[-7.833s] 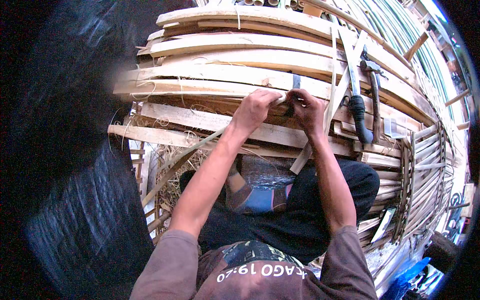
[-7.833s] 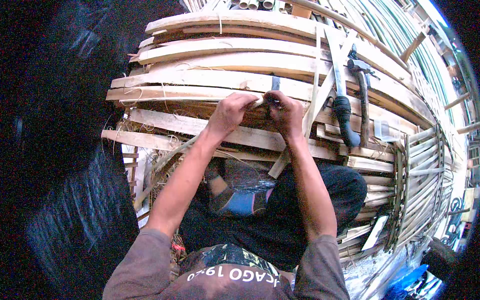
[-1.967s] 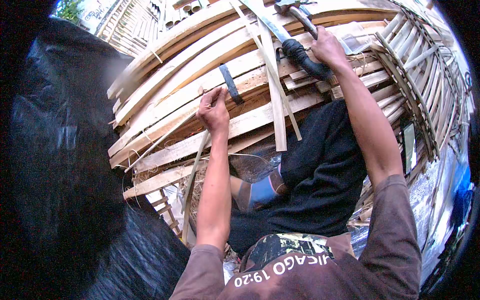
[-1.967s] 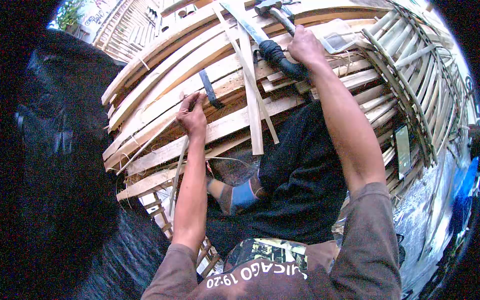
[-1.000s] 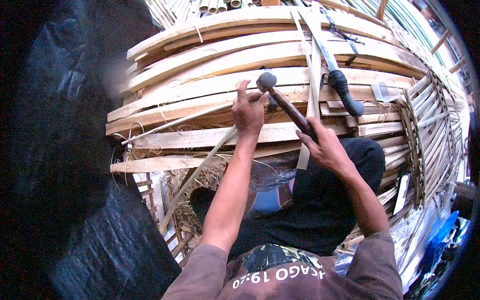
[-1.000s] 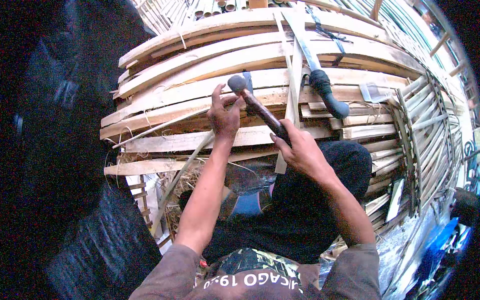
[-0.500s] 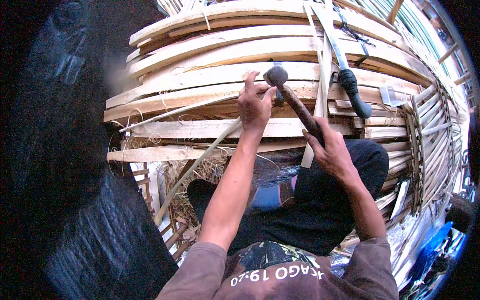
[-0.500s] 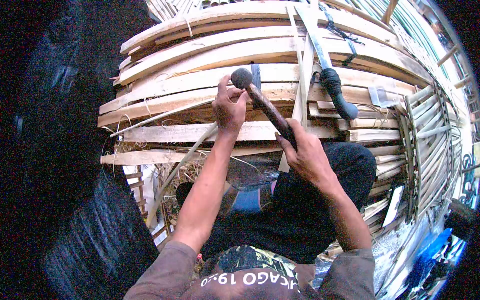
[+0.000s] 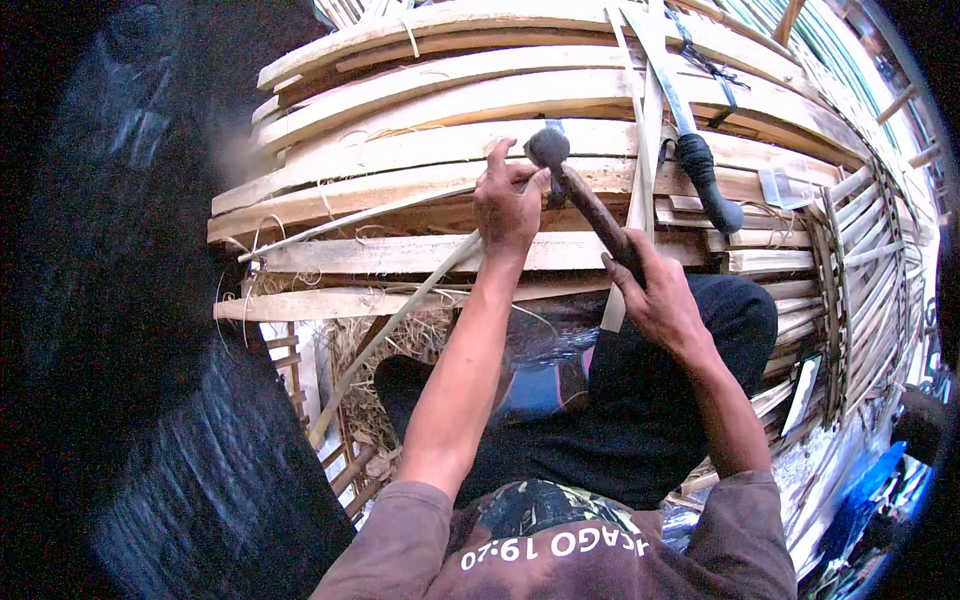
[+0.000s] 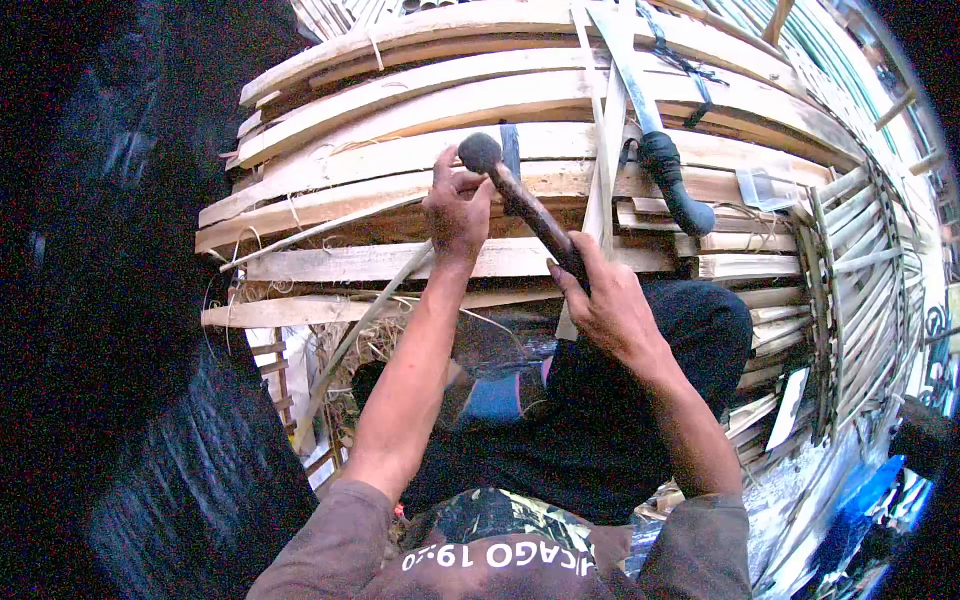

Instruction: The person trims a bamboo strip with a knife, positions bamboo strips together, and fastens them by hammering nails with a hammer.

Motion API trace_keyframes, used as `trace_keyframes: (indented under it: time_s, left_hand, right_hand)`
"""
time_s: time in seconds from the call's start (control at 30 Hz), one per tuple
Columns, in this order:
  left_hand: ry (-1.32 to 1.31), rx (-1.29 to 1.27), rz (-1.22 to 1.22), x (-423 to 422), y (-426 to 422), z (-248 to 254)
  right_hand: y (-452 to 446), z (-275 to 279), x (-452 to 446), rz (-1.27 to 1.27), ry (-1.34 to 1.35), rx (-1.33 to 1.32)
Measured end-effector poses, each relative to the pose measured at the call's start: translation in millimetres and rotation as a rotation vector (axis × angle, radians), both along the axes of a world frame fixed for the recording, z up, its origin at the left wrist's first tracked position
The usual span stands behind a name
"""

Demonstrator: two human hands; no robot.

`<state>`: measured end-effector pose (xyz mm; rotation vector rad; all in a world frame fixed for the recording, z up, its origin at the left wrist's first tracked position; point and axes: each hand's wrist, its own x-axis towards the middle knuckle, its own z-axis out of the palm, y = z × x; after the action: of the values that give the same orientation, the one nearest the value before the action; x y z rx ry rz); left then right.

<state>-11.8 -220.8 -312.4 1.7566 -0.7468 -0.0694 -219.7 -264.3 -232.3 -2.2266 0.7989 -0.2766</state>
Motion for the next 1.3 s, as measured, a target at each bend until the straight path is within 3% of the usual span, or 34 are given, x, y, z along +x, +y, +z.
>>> trace_keyframes:
  time_s: [0.4,0.47,0.5,0.57,0.67,0.8,0.93,1.03,1.2,1.23,1.3]
  left_hand:
    - [-0.12,-0.071,0.013,1,-1,-3]
    - [-0.281,-0.012,0.062,2,0,-3]
    - [-0.283,-0.015,0.059,0,0,0]
    - [-0.007,0.021,0.012,-2,-1,3]
    - [-0.123,-0.05,0.007,-2,0,2]
    - [-0.077,-0.01,0.017,-2,0,1]
    - [-0.026,-0.022,0.0,-1,-2,1]
    - [-0.135,-0.064,0.008,3,-1,-5]
    - [-0.004,0.013,-0.007,1,-2,0]
    - [-0.2,-0.023,0.043,-1,0,-1]
    - [-0.162,-0.061,0.022,0,-1,-5]
  right_hand:
    - [4,2,0,-0.018,-0.107,0.033]
    - [2,-3,0,-0.016,-0.09,0.059]
    - [1,-9,0,-0.007,-0.064,0.028]
    - [0,-11,-1,0.0,-0.045,-0.019]
    - [6,1,-1,-0.015,-0.115,0.053]
    - [1,-16,-1,-0.019,-0.111,-0.048]
    - [5,4,1,-0.051,-0.012,0.073]
    - [6,-3,1,-0.012,-0.116,0.039]
    - [1,-10,1,-0.028,-0.024,0.012]
    - [4,-6,2,-0.032,-0.096,0.012]
    - [7,-3,3,-0.023,-0.112,0.016]
